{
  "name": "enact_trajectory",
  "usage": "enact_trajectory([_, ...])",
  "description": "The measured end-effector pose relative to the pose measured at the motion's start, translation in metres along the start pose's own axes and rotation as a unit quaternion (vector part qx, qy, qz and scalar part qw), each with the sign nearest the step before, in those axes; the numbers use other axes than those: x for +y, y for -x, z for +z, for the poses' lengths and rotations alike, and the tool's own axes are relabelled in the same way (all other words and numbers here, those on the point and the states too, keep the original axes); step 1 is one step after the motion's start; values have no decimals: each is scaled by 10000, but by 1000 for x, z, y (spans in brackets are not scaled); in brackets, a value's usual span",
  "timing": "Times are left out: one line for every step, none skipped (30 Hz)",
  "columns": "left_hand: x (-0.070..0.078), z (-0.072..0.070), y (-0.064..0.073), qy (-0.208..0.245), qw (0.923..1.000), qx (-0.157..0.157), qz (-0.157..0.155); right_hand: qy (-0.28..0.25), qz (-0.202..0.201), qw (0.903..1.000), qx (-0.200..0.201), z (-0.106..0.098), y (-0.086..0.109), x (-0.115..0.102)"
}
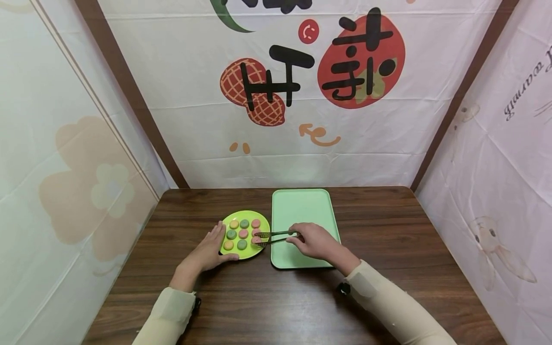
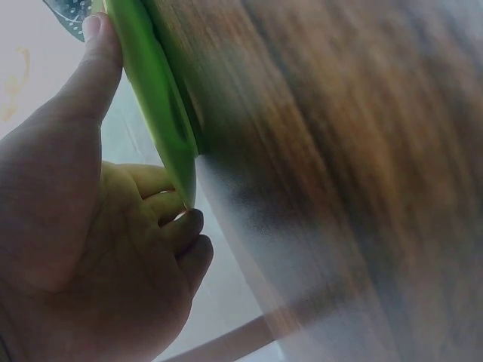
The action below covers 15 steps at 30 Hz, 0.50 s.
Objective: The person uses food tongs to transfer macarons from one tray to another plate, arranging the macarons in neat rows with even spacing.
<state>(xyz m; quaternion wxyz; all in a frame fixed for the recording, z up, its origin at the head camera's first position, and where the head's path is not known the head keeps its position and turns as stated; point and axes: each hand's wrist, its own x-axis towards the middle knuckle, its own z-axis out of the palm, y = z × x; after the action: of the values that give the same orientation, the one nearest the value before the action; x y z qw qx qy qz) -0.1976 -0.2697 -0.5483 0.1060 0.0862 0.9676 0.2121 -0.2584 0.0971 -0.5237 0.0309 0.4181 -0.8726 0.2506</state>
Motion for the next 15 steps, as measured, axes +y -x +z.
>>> enact_trajectory([0,0,0,-1,10000,3,9,9,2,10000,-9,0,-1,-1])
enact_trajectory([0,0,0,-7,10000,2,17,33,10,10000,-29,0,-2,-1])
enact_trajectory([0,0,0,-8,10000,0,23,57,24,10000,-47,-1,-2,-2])
enact_trajectory([0,0,0,-11,10000,-3,27,71,42,9999,-69,-1,-3,-3])
enact_trajectory([0,0,0,-8,10000,-6,26,75,61,9999,-84,-1,-4,-4])
enact_trajectory([0,0,0,3,10000,-11,19,71,80,9999,-89,-2,-5,-5])
enact_trajectory([0,0,0,8,10000,-12,11,75,109,9999,-97,-2,-6,-6])
enact_trajectory([0,0,0,4,10000,-14,4,76,126,9998,-101,-3,-7,-7])
enact_trajectory([1,0,0,9,10000,-10,-2,68,144,9998,-108,-3,-8,-8])
enact_trajectory([0,0,0,0,10000,-9,-7,57,160,9998,-116,-4,-9,-9])
enact_trajectory([1,0,0,-5,10000,-7,-9,55,176,9998,-126,-5,-11,-10])
enact_trajectory([0,0,0,-13,10000,-8,-10,49,195,9997,-147,-5,-11,-11])
enact_trajectory([0,0,0,-23,10000,-11,-6,57,219,9996,-177,-6,-12,-12])
enact_trajectory([0,0,0,-27,10000,-15,-5,53,243,9995,-207,-6,-13,-14])
enact_trajectory([0,0,-1,-30,10000,-19,-1,57,276,9993,-250,-7,-13,-15])
